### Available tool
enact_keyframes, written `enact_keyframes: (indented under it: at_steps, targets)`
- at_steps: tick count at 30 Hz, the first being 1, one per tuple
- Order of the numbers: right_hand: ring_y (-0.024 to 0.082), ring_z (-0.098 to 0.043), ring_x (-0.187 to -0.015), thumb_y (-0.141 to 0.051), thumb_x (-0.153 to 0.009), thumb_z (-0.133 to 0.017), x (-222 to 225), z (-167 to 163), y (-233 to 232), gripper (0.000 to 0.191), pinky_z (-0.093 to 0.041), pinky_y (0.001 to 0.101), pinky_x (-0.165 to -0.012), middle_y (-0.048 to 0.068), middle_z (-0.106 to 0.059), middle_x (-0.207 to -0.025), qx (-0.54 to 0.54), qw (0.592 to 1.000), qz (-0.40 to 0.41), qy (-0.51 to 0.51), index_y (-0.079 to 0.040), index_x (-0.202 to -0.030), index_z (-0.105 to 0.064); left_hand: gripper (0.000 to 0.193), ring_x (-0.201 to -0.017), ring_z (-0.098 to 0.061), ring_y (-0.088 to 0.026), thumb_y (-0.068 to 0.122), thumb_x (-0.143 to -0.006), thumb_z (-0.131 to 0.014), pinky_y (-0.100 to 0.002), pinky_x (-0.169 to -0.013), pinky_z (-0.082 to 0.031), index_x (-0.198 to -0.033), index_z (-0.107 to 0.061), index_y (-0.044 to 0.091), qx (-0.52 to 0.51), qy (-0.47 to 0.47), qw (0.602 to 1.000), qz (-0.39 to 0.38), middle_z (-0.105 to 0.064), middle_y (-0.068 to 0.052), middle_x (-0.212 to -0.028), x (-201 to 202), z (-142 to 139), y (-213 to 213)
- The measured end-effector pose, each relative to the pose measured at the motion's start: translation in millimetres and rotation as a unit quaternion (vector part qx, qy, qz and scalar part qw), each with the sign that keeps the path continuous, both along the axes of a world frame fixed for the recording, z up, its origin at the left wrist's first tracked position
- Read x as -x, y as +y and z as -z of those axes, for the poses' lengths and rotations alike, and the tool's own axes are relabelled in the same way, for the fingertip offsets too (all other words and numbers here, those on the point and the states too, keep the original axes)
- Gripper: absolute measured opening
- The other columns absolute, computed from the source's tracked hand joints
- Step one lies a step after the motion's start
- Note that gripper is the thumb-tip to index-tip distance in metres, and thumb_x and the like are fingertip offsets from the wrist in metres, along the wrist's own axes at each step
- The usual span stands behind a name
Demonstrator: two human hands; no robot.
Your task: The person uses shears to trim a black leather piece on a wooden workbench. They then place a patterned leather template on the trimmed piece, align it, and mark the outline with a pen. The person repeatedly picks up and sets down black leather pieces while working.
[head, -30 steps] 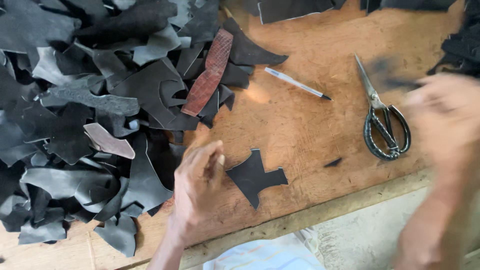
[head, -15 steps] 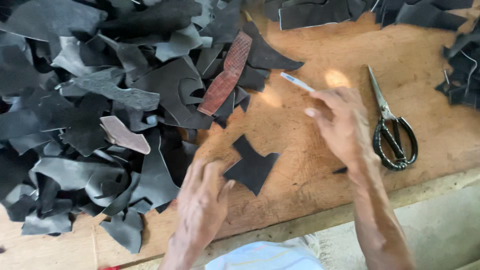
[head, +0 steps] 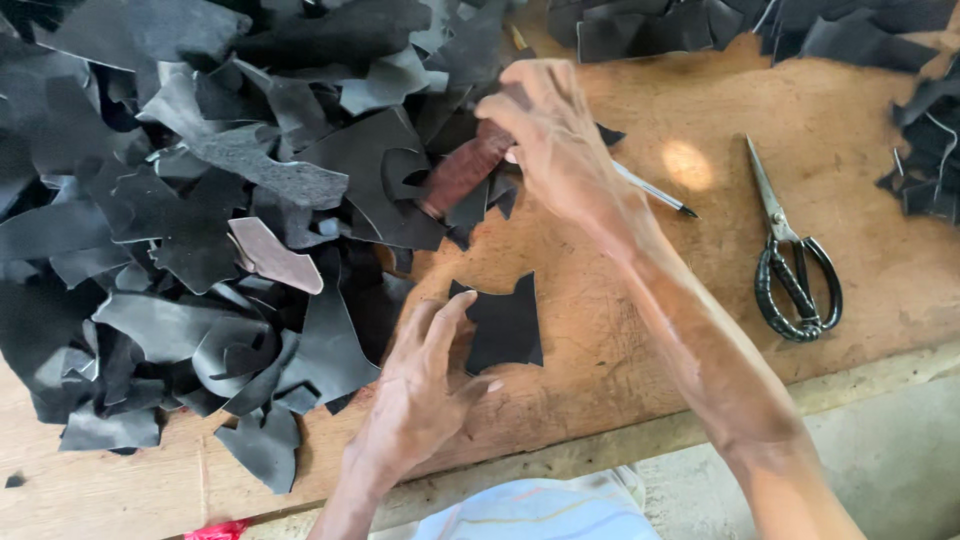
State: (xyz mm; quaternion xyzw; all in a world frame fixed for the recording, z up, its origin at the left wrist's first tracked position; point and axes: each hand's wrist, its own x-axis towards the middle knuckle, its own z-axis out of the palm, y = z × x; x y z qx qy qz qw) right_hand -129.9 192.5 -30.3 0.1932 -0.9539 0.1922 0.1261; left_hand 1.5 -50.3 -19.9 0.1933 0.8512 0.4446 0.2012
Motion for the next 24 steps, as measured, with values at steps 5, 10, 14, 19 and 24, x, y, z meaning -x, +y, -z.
enact_keyframes:
  at_steps: [5, 10, 14, 19, 24]
  targets:
    - [0.030, -0.051, -0.124, -0.010, -0.075, -0.088, -8, -3, 17, 0.047, -0.039, 0.0495, -0.111, 0.007, -0.061, -0.122, -0.045, 0.999, 0.004, 0.005, -0.007, -0.116, -0.066, 0.114, -0.134, -0.038, -0.045, 0.012, -0.057, -0.093, -0.051, -0.110, -0.038, -0.152, -0.030, 0.004, -0.040, 0.084, 0.995, 0.036, -0.047, -0.024, -0.147, 6, 5, -8]
    - [0.027, -0.057, -0.121, -0.016, -0.090, -0.088, -36, -19, 35, 0.035, -0.038, 0.0494, -0.113, 0.007, -0.065, -0.115, -0.058, 0.998, 0.002, 0.012, -0.010, -0.117, -0.066, 0.119, -0.142, -0.037, -0.040, 0.011, -0.063, -0.092, -0.048, -0.113, -0.038, -0.159, -0.021, 0.010, -0.047, 0.017, 0.997, 0.063, -0.058, -0.014, -0.138, 11, 9, -13]
    - [0.026, -0.061, -0.120, -0.012, -0.092, -0.085, -81, -46, 53, 0.029, -0.045, 0.0485, -0.110, 0.008, -0.066, -0.117, -0.044, 0.996, 0.077, -0.015, -0.010, -0.115, -0.067, 0.118, -0.139, -0.037, -0.041, 0.011, -0.063, -0.093, -0.049, -0.114, -0.036, -0.158, -0.022, 0.009, -0.061, 0.035, 0.996, 0.058, -0.053, -0.017, -0.143, 10, 12, -13]
    - [0.020, -0.065, -0.105, -0.017, -0.077, -0.087, -137, -59, 60, 0.040, -0.059, 0.0402, -0.089, 0.007, -0.067, -0.112, 0.063, 0.978, 0.132, -0.151, -0.010, -0.112, -0.071, 0.118, -0.138, -0.038, -0.041, 0.010, -0.059, -0.092, -0.049, -0.114, -0.037, -0.157, -0.025, 0.009, -0.058, 0.064, 0.995, 0.048, -0.043, -0.018, -0.151, 8, 15, -11]
    - [0.022, -0.065, -0.109, -0.019, -0.068, -0.087, -168, -47, 57, 0.046, -0.058, 0.0374, -0.091, 0.006, -0.067, -0.118, 0.114, 0.946, 0.097, -0.289, -0.013, -0.112, -0.075, 0.119, -0.140, -0.037, -0.041, 0.009, -0.059, -0.093, -0.048, -0.115, -0.037, -0.157, -0.025, 0.007, -0.062, 0.072, 0.994, 0.049, -0.040, -0.019, -0.153, 8, 14, -12]
